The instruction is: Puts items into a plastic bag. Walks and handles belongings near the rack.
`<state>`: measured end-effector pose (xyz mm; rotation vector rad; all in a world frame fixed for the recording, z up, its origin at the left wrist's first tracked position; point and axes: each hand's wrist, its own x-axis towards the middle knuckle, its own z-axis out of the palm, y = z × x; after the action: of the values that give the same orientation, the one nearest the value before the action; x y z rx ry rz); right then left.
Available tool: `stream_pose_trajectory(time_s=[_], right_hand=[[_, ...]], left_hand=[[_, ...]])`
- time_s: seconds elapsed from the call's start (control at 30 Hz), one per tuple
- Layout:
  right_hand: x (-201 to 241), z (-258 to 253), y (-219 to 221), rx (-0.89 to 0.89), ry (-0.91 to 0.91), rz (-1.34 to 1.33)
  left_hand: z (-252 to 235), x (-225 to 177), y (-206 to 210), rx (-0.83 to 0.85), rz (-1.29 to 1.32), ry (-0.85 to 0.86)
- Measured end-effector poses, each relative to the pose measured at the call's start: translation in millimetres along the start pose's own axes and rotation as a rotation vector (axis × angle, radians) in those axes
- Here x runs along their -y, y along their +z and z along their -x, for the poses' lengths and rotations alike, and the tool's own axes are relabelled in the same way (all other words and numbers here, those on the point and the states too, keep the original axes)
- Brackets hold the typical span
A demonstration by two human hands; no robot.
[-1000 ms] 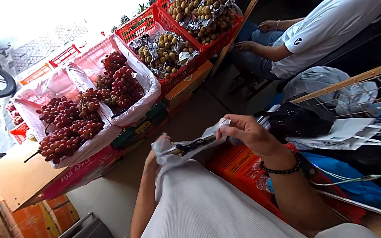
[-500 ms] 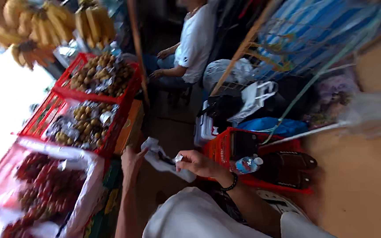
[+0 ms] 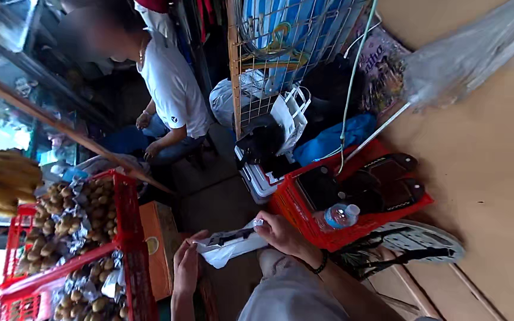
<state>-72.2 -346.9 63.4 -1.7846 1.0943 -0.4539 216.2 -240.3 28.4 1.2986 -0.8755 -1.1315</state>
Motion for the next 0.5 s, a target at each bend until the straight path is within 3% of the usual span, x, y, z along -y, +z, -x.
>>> stream_pose_trajectory(time_s=[0.07,0.23,0.37,0.43,0.5], right_hand=[[-3,-30,-7,-0.092,-0.107,0.060],[19,-128,-30,0.258,-0.022,0.498],[-5,-206,-49,0.237,-0.129,0.569],[-24,-222,-60,0.245,-0.187,0.601],[-33,-227,-74,0.223,-0.125,0.603]], left_hand=[[-27,-8,14,0.093,0.128,0.027],[-116,-54,50,0.334,0.149,0.012],[-221,-75,61,0.625,0.176,-0.112],[-275,-71,71,0.595,0.162,-0.276],[-345,-54,95,0.487,-0.115,-0.376]])
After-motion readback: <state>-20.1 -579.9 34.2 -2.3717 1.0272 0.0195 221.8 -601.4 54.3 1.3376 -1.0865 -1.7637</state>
